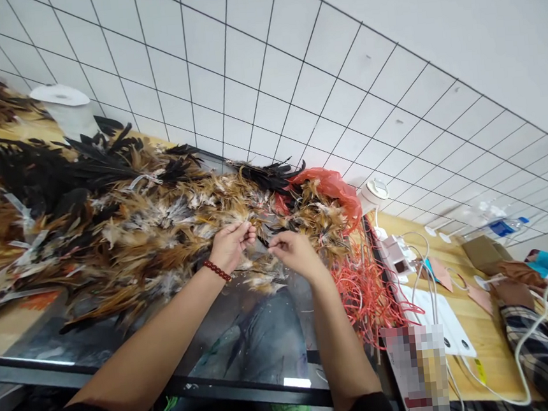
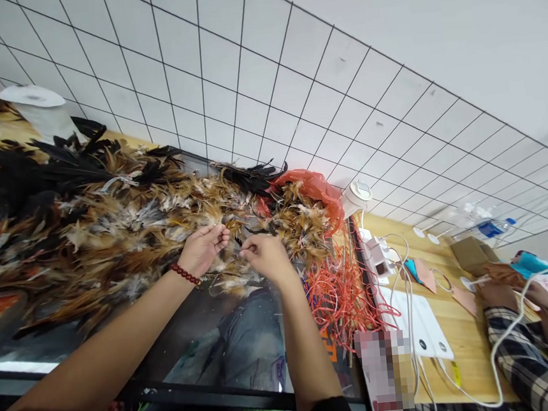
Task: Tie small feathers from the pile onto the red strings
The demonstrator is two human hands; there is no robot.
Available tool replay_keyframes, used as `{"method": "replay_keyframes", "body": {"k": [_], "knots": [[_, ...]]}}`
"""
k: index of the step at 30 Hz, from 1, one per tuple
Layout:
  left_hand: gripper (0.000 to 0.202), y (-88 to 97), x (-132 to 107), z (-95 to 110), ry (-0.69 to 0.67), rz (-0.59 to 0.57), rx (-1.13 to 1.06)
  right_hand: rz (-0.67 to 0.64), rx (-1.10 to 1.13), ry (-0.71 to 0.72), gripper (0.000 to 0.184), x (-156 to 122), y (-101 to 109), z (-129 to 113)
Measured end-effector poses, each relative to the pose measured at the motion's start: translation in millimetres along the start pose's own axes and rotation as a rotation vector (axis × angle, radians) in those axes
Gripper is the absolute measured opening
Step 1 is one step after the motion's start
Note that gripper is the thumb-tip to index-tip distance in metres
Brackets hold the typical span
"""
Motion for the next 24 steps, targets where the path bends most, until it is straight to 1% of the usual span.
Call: {"method": "replay_keyframes", "body": {"k": [1,2,3,5,6,8,10,12,14,16,17,19,20,22,23,24], "knots": [[0.015,0.5,0,1,-0.009,0.005,-0.005,-0.047,-0.072,0.022,0.011,-1,-12,-5],[0.015,0.5,-1,2,-0.017,0.004,-0.009,-0.11,-0.145,0.045,0.017,-2,-27,-10],[0.016,0.2,-1,3,-0.023,-0.002,-0.01,-0.147,-0.221,0.049,0.023,-3,-40,-13],[0.016,-1.9,-3,5,-0.034,-0.022,0.004,-0.188,-0.352,0.022,0.017,-2,-57,-16],[0.016,-4.1,-4,7,-0.038,-0.035,0.017,-0.197,-0.395,0.004,0.013,-1,-61,-15],[0.017,-11.8,-4,10,-0.051,-0.067,0.042,-0.194,-0.393,-0.006,0.011,2,-56,-11],[0.019,-24.4,-2,16,-0.071,-0.113,0.057,-0.141,-0.292,0.021,0.008,6,-37,-6],[0.019,-39.5,1,22,-0.091,-0.169,0.063,-0.045,-0.201,0.013,0.005,10,-9,3],[0.02,-49.5,6,28,-0.116,-0.175,0.063,-0.012,-0.117,-0.076,0.006,12,13,16],[0.021,-52.4,12,29,-0.125,-0.168,0.06,-0.019,-0.003,-0.167,0.009,14,23,24],[0.022,-50.8,15,28,-0.127,-0.162,0.061,-0.015,0.063,-0.189,0.01,15,25,25],[0.024,-42.8,22,21,-0.108,-0.143,0.087,-0.019,0.229,-0.18,0.013,19,21,23],[0.025,-37.6,25,15,-0.092,-0.138,0.111,-0.043,0.326,-0.167,0.016,20,15,21],[0.026,-29.0,29,6,-0.068,-0.155,0.15,-0.133,0.522,-0.169,0.025,23,-3,18],[0.026,-24.4,31,2,-0.063,-0.144,0.152,-0.171,0.601,-0.189,0.029,24,-12,19],[0.027,-21.1,32,0,-0.058,-0.139,0.157,-0.182,0.66,-0.218,0.032,25,-20,22]]}}
Point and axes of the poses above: each hand's wrist, its own x-axis towards the middle knuckle, its own y-axis out of the back of the hand, z = x × y, the point moved 6 cm from there along x, towards the middle knuckle, and after that the axes turned 7 degrees about z, right-handed, at the moved point
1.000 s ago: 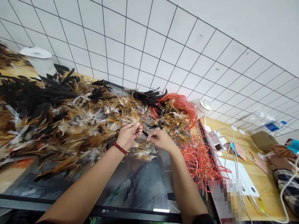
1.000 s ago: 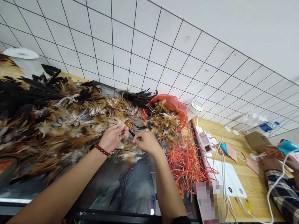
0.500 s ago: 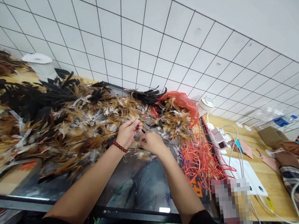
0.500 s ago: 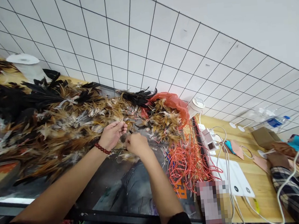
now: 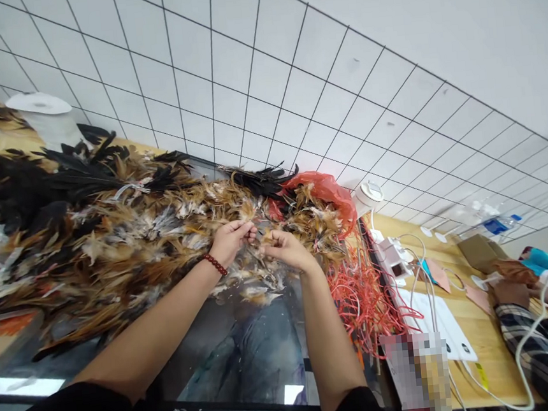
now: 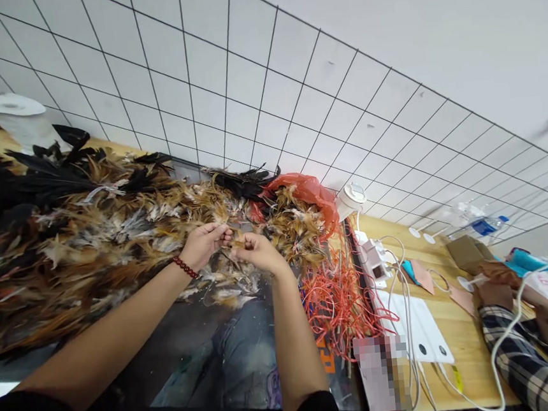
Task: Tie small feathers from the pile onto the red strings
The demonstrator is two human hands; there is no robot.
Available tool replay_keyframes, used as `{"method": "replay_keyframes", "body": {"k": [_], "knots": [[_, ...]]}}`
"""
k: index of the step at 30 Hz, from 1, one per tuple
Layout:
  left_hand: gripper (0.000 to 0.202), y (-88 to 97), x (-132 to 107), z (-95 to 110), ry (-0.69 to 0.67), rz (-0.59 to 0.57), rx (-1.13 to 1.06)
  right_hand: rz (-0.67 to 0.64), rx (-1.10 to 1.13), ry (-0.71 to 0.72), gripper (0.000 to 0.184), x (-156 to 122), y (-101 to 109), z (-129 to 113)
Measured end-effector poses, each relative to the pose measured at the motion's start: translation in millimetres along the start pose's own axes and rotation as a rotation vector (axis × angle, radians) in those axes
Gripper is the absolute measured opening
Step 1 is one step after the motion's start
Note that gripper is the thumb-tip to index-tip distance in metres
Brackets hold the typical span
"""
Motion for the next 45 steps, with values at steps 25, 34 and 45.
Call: {"method": "replay_keyframes", "body": {"k": [25,34,45], "knots": [[0.028,-3.8,-10,-15,0.157,-0.057,0.137,0.637,0.214,0.23,0.028,21,19,60],[0.027,1.6,-7,-11,0.055,0.031,0.118,0.685,0.226,0.224,0.026,17,19,55],[0.018,-8.4,-20,-6,0.152,0.053,0.121,0.676,0.141,0.415,0.024,11,12,34]]}}
Point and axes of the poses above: each hand's wrist, its own x-axis towards the middle knuckle, its own y-axis out of the back of the hand, z = x × y, the point moved 6 cm from there along x, towards the middle knuckle, and after that the axes turned 7 degrees about z, right-handed, at the moved point
